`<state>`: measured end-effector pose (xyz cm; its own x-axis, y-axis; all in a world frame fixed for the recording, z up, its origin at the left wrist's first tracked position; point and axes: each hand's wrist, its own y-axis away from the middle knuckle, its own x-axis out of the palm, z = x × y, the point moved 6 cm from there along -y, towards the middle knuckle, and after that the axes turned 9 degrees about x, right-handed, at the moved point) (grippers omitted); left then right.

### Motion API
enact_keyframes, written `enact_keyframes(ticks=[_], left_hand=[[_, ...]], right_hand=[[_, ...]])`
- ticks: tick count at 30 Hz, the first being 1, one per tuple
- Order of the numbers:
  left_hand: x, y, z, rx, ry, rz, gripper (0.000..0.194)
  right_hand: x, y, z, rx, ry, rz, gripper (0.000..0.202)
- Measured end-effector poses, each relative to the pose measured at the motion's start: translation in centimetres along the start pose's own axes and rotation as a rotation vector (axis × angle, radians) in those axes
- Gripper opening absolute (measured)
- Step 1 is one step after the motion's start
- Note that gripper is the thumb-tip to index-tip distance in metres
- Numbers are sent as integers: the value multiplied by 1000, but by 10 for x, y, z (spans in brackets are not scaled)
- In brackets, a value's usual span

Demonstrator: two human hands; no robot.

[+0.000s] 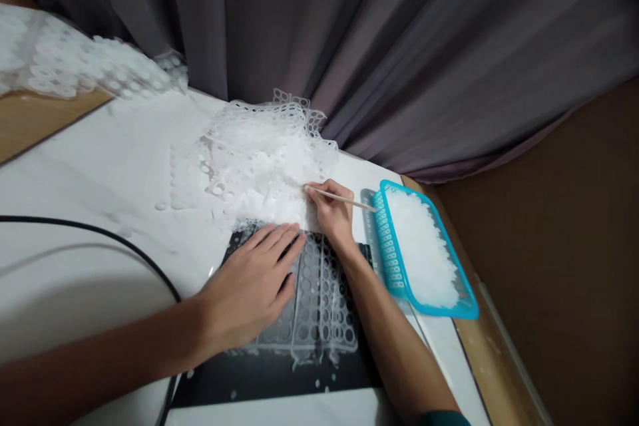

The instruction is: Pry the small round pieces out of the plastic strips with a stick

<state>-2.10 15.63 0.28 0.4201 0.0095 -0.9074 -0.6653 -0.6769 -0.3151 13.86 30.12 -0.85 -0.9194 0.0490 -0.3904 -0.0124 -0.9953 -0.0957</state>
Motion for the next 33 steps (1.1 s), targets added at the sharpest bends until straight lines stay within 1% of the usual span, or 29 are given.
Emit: enact_keyframes(ticks=[2, 4, 6, 8, 10, 13, 15, 17, 19, 20, 21, 22, 24, 26, 27, 28, 30, 32, 33], left_hand=[[-1, 0, 1, -6, 16, -14, 60], [-2, 0, 1, -9, 31, -24, 59], [-3, 0, 2, -7, 32, -27, 59], [-2, 1, 3, -5, 29, -27, 59], [-1, 2, 4, 1, 28, -29, 59], [2, 5, 6, 7, 50, -56, 59], [2, 8, 7, 10, 68, -81, 57], [0, 8, 6, 24, 79, -95, 53], [-6, 5, -1, 83, 102, -102, 47], [-11, 3, -8, 130, 118, -102, 45], [-17, 0, -17, 181, 135, -99, 43], [-24, -2, -28, 241, 149, -85, 41], [-35, -4, -54, 332, 152, -29, 36], [-40, 1, -85, 454, 133, 62, 32], [-41, 5, -99, 491, 118, 70, 29], [-40, 11, -111, 517, 105, 84, 29], [-37, 27, -128, 547, 65, 36, 38], [-34, 43, -138, 566, 18, -62, 40], [-32, 50, -139, 563, -1, -96, 40]], right_hand=[[-4, -4, -4, 41, 8, -5, 27], [-9, -4, 0, 47, -2, 33, 28], [-18, 0, 12, 32, -20, 79, 28], [-37, 7, 28, 5, -20, 90, 27], [-69, 17, 45, -34, 10, 21, 27], [-137, 34, 61, -92, 148, -213, 31], [-183, 47, 61, -86, 304, -361, 33], [-219, 57, 52, -2, 516, -419, 32], [-243, 66, 40, 84, 603, -437, 31], [-249, 71, 37, 97, 591, -444, 31], [-251, 75, 36, 91, 555, -448, 30], [-248, 80, 37, 68, 509, -451, 30], [-233, 89, 45, 12, 427, -436, 26], [-206, 98, 58, -27, 327, -373, 22], [-189, 103, 63, -36, 252, -307, 20], [-170, 108, 68, -29, 150, -210, 18], [-124, 119, 73, 19, -103, 73, 17], [-79, 132, 74, 65, -246, 368, 18], [-60, 139, 74, 82, -276, 470, 18]])
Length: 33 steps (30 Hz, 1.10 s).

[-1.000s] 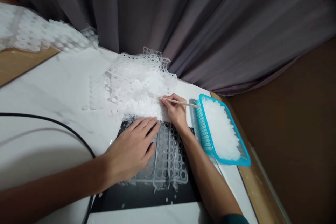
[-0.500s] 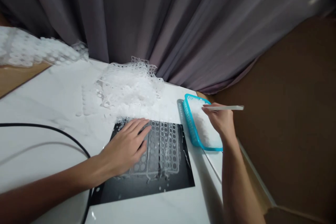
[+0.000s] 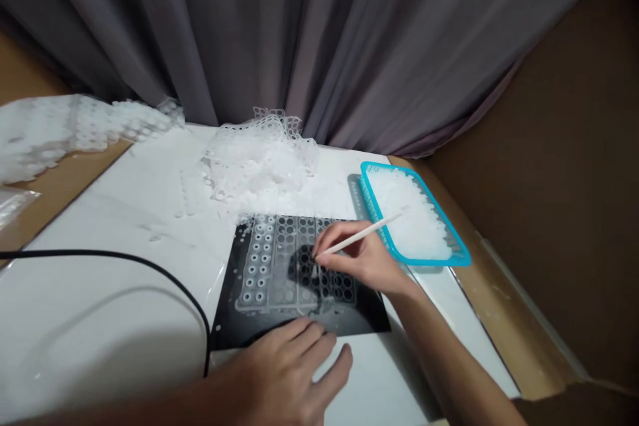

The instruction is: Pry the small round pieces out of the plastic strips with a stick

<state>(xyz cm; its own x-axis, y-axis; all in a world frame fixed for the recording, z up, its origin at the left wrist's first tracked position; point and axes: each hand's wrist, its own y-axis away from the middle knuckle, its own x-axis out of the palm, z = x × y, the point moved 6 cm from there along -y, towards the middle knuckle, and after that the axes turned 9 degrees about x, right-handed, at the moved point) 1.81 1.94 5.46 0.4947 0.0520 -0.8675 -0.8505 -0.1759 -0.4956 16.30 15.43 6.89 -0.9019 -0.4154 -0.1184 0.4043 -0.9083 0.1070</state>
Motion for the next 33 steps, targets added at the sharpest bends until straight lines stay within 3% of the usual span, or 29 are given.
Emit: enact_keyframes(ticks=[2, 4, 7, 11, 24, 33], left_hand=[[3, 8, -5, -14, -39, -5, 41], [4, 13, -5, -32, -50, 34, 44], [2, 15, -1, -75, -7, 57, 40], [-2, 17, 1, -114, 54, -3, 27], [26, 44, -12, -292, -60, 183, 54], [27, 50, -13, -288, -34, 237, 59]], right_hand=[[29, -5, -12, 32, -11, 142, 18], [49, -9, -21, 28, 17, 207, 19], [64, -11, -28, -43, 136, 202, 19], [77, -10, -35, -140, 245, 225, 20], [83, -12, -37, -224, 384, 374, 28], [82, -14, -28, -295, 465, 514, 13]])
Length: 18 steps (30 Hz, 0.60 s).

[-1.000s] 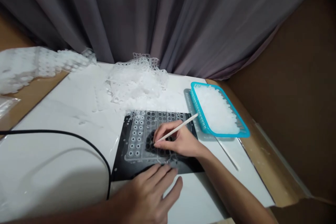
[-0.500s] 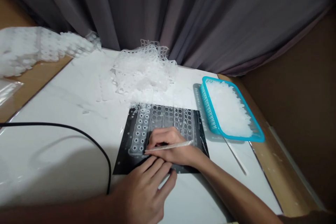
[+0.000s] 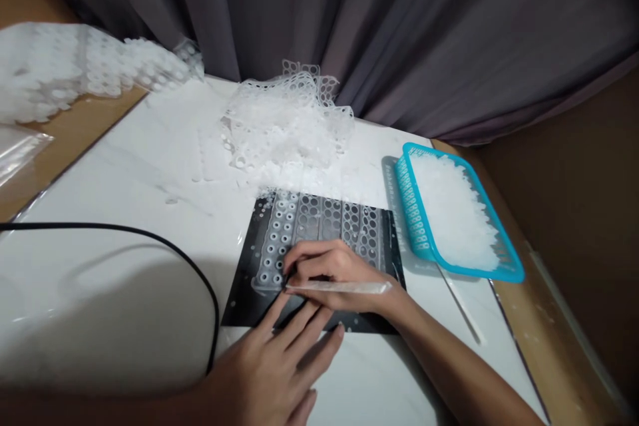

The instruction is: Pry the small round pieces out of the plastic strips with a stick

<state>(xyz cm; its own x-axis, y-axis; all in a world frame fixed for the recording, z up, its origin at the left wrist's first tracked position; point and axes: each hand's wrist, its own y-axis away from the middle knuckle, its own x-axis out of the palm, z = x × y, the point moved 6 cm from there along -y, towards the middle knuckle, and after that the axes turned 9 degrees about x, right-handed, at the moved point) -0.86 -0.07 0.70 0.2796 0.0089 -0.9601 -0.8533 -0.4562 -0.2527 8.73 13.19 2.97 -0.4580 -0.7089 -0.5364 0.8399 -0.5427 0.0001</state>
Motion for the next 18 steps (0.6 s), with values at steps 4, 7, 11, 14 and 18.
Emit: enact_keyframes(ticks=[4, 7, 11, 14, 18], left_hand=[[0, 1, -3, 8, -3, 19, 63], [1, 2, -3, -47, 13, 28, 63], [-1, 5, -6, 33, -17, 6, 67], [-1, 9, -10, 67, -40, -10, 71], [5, 11, -15, -35, 16, 21, 74]], right_hand=[[1, 0, 1, -66, -22, 32, 15], [1, -1, 0, -60, -66, -10, 15], [-2, -1, -3, -25, -157, -82, 15], [-5, -2, -7, 4, -274, -128, 18], [-6, -4, -10, 32, -357, -140, 18]])
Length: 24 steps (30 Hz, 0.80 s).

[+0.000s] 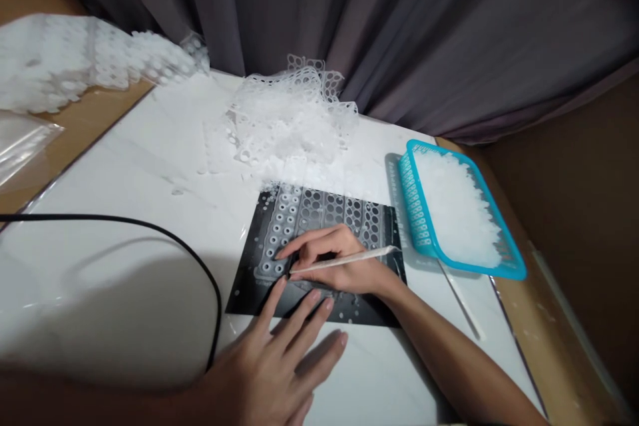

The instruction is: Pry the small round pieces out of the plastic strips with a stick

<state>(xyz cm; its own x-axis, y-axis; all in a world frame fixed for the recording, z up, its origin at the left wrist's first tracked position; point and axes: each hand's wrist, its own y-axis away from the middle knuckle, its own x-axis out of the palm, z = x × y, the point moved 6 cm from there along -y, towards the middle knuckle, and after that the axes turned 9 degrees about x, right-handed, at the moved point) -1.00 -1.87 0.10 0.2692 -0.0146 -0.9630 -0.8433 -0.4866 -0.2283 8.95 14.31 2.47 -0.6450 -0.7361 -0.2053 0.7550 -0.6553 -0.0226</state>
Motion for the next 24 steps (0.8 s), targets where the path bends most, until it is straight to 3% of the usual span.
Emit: enact_keyframes(ticks=[12, 24], left_hand=[[-2, -4, 1, -36, -21, 70, 71], [2, -2, 0, -40, 10, 67, 65]], right_hand=[[7, 0, -5, 48, 93, 98, 17], [17, 7, 11, -237, 448, 169, 18]])
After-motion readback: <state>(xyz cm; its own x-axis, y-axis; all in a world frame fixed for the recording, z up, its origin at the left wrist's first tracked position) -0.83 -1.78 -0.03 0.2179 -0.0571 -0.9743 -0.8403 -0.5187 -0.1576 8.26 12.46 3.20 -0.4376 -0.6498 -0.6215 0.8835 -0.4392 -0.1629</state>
